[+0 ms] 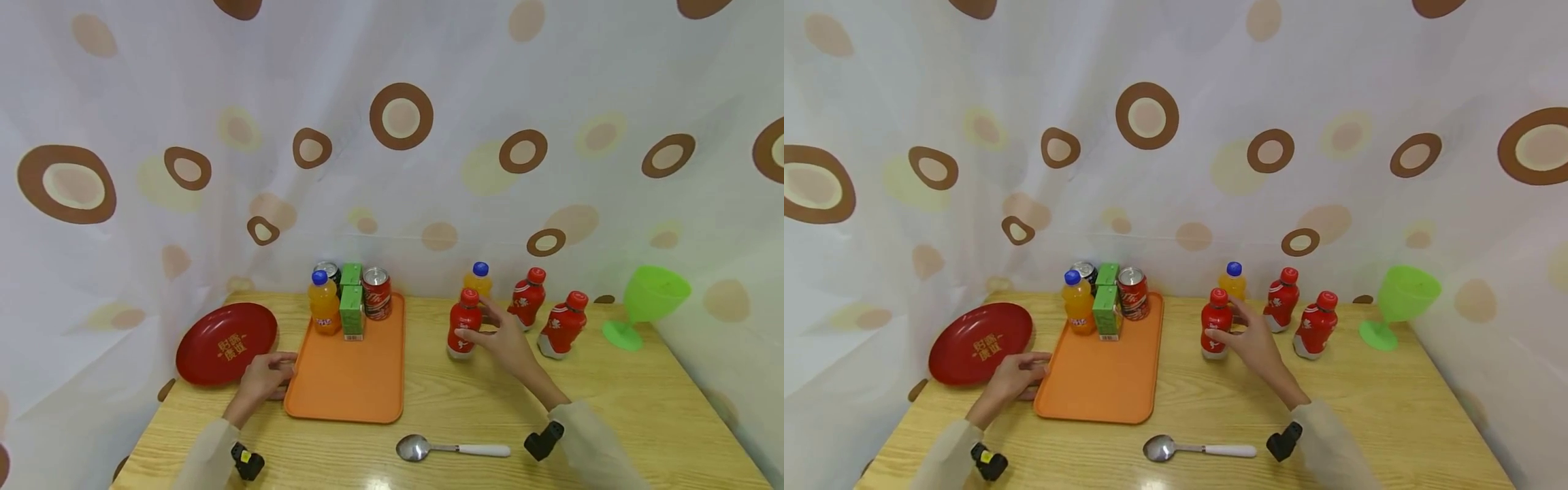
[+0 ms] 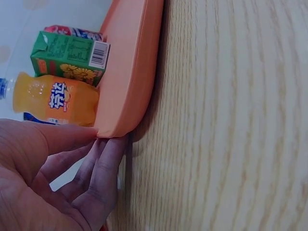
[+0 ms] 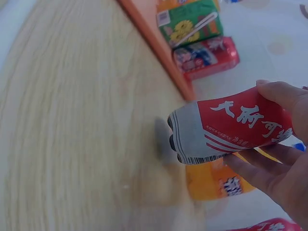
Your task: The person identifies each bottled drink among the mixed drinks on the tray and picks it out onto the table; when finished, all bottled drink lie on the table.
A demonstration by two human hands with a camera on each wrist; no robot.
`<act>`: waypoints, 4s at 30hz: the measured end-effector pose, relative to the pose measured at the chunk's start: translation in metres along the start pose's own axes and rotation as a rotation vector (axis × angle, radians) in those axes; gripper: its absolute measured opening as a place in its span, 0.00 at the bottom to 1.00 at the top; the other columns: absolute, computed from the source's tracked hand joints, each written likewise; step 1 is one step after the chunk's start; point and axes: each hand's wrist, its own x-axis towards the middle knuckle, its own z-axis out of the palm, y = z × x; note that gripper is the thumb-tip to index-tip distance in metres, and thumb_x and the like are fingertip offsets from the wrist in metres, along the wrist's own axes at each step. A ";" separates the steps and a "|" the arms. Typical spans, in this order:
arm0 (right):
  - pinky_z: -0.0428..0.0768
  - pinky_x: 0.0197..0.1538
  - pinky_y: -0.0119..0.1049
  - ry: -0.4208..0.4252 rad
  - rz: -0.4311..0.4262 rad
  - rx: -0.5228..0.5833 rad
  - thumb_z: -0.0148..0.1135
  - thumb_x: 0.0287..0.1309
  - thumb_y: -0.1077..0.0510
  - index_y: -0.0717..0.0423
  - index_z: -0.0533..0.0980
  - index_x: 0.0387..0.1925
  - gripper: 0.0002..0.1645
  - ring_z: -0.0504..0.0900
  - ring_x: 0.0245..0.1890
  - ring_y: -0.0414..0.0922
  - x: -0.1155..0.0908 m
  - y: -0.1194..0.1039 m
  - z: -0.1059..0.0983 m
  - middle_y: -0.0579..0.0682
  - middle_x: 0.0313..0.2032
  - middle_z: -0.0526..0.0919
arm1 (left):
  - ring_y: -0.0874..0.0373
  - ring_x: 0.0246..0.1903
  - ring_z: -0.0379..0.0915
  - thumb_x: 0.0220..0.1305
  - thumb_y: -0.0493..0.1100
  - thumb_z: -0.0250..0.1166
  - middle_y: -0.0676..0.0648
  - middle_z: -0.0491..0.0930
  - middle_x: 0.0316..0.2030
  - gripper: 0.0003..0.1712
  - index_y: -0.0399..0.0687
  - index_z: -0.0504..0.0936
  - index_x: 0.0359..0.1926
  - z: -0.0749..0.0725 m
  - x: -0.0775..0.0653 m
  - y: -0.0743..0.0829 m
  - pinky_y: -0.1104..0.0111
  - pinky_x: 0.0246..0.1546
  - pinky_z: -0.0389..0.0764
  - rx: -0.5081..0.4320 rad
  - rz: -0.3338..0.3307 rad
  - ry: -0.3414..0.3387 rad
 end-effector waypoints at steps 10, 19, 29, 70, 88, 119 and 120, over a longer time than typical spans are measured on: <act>0.82 0.60 0.61 0.028 -0.011 -0.025 0.74 0.64 0.50 0.60 0.59 0.80 0.51 0.77 0.65 0.67 0.007 0.017 -0.001 0.66 0.70 0.74 | 0.52 0.38 0.87 0.71 0.33 0.63 0.37 0.87 0.44 0.19 0.33 0.83 0.61 0.000 0.000 0.002 0.59 0.30 0.90 -0.019 -0.003 0.007; 0.83 0.58 0.60 0.036 -0.015 -0.019 0.75 0.63 0.52 0.60 0.59 0.80 0.51 0.78 0.63 0.69 0.007 0.019 -0.002 0.68 0.69 0.74 | 0.51 0.38 0.87 0.71 0.32 0.63 0.37 0.87 0.43 0.20 0.32 0.82 0.61 -0.001 0.000 0.005 0.59 0.29 0.90 0.004 0.014 -0.006; 0.83 0.59 0.60 0.047 -0.033 -0.013 0.75 0.64 0.53 0.60 0.60 0.79 0.50 0.78 0.64 0.68 0.006 0.025 0.003 0.66 0.69 0.75 | 0.51 0.37 0.87 0.70 0.33 0.63 0.38 0.88 0.42 0.20 0.31 0.83 0.60 0.000 -0.002 -0.001 0.60 0.28 0.89 0.026 0.041 0.017; 0.79 0.63 0.61 0.199 -0.199 -0.047 0.69 0.68 0.59 0.67 0.70 0.66 0.31 0.78 0.60 0.60 0.025 -0.026 -0.003 0.64 0.61 0.77 | 0.53 0.35 0.87 0.71 0.33 0.62 0.40 0.87 0.40 0.19 0.32 0.83 0.60 0.002 -0.001 0.001 0.60 0.28 0.89 0.032 0.049 0.015; 0.83 0.55 0.53 0.175 -0.611 -0.181 0.71 0.63 0.67 0.66 0.77 0.56 0.21 0.82 0.49 0.55 0.060 -0.062 0.038 0.59 0.50 0.83 | 0.51 0.37 0.87 0.71 0.32 0.64 0.37 0.88 0.43 0.18 0.32 0.84 0.60 0.002 0.001 0.004 0.59 0.27 0.89 0.014 0.042 0.020; 0.70 0.74 0.54 -0.209 -0.297 -0.134 0.71 0.68 0.52 0.63 0.63 0.76 0.44 0.69 0.73 0.58 0.113 -0.115 0.169 0.60 0.72 0.70 | 0.51 0.37 0.87 0.71 0.31 0.64 0.37 0.88 0.43 0.18 0.32 0.84 0.60 0.002 0.005 0.004 0.58 0.29 0.90 -0.033 0.030 0.017; 0.69 0.75 0.54 -0.213 -0.291 -0.156 0.72 0.67 0.52 0.62 0.62 0.77 0.45 0.67 0.74 0.58 0.114 -0.115 0.172 0.60 0.73 0.69 | 0.51 0.38 0.87 0.72 0.32 0.64 0.36 0.88 0.44 0.18 0.32 0.83 0.60 0.002 0.005 0.003 0.58 0.29 0.90 -0.030 0.031 0.017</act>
